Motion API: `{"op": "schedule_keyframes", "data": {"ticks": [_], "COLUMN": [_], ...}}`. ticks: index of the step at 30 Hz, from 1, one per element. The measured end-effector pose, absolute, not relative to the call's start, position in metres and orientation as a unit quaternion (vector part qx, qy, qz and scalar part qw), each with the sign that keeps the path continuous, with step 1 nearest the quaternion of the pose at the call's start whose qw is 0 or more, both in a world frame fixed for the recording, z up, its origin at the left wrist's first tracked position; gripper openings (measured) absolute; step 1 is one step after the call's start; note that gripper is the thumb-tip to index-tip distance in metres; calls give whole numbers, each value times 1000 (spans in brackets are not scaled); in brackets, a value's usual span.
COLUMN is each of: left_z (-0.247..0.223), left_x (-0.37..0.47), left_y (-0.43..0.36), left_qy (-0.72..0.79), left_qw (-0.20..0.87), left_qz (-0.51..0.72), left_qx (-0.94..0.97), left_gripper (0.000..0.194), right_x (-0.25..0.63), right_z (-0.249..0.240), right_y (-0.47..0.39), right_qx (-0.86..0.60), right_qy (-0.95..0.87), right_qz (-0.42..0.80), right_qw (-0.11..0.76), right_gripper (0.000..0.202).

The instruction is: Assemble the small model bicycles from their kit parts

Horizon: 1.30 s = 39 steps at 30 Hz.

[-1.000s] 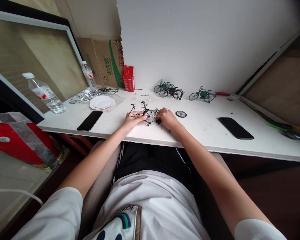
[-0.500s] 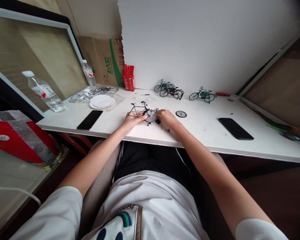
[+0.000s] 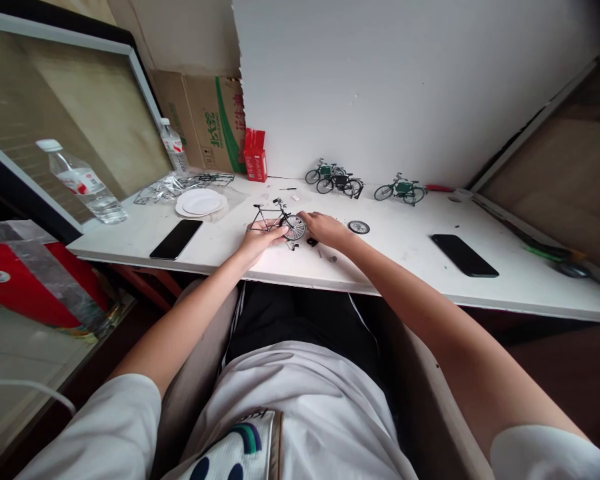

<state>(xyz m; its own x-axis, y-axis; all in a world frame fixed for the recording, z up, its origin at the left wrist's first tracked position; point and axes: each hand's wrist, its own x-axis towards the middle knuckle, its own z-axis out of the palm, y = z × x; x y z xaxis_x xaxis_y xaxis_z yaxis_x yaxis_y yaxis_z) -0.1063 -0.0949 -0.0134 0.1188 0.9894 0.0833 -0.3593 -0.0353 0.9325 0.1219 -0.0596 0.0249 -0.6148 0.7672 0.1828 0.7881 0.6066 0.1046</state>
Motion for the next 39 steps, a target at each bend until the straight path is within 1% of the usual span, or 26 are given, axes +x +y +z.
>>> {"op": "schedule_keyframes", "data": {"ticks": [2, 3, 6, 9, 11, 13, 17, 22, 28, 39], "left_z": [-13, -13, -12, -10, -10, -10, -11, -14, -18, -22], "left_x": [-106, -106, -105, -103, -101, -99, -96, -96, -96, -97], "left_y": [-95, -95, -97, -102, -106, -110, -113, -112, -110, -111], "left_qy": [353, 353, 354, 359, 367, 374, 385, 391, 384, 384], "left_qw": [599, 598, 593, 591, 588, 582, 566, 555, 547, 527], "left_qz": [560, 560, 556, 551, 549, 549, 555, 565, 559, 552], "left_qx": [451, 453, 462, 467, 467, 469, 473, 469, 490, 519], "left_gripper": [57, 57, 57, 58, 59, 61, 63, 64, 63, 68], "right_x": [126, 129, 144, 159, 163, 163, 153, 134, 125, 123], "right_z": [26, 27, 25, 20, 18, 15, 9, 1, -7, -8], "right_y": [-56, -55, -56, -66, -79, -95, -124, -137, -137, -139], "right_qx": [-427, -417, -393, -372, -368, -383, -395, -382, -392, -412], "right_qy": [-897, -899, -897, -867, -844, -818, -775, -766, -759, -754], "right_qz": [-69, -55, 16, 84, 120, 142, 173, 217, 185, 177], "right_qw": [96, 118, 201, 321, 373, 406, 462, 469, 486, 480], "right_gripper": [58, 56, 37, 27, 22, 22, 28, 22, 18, 20]}}
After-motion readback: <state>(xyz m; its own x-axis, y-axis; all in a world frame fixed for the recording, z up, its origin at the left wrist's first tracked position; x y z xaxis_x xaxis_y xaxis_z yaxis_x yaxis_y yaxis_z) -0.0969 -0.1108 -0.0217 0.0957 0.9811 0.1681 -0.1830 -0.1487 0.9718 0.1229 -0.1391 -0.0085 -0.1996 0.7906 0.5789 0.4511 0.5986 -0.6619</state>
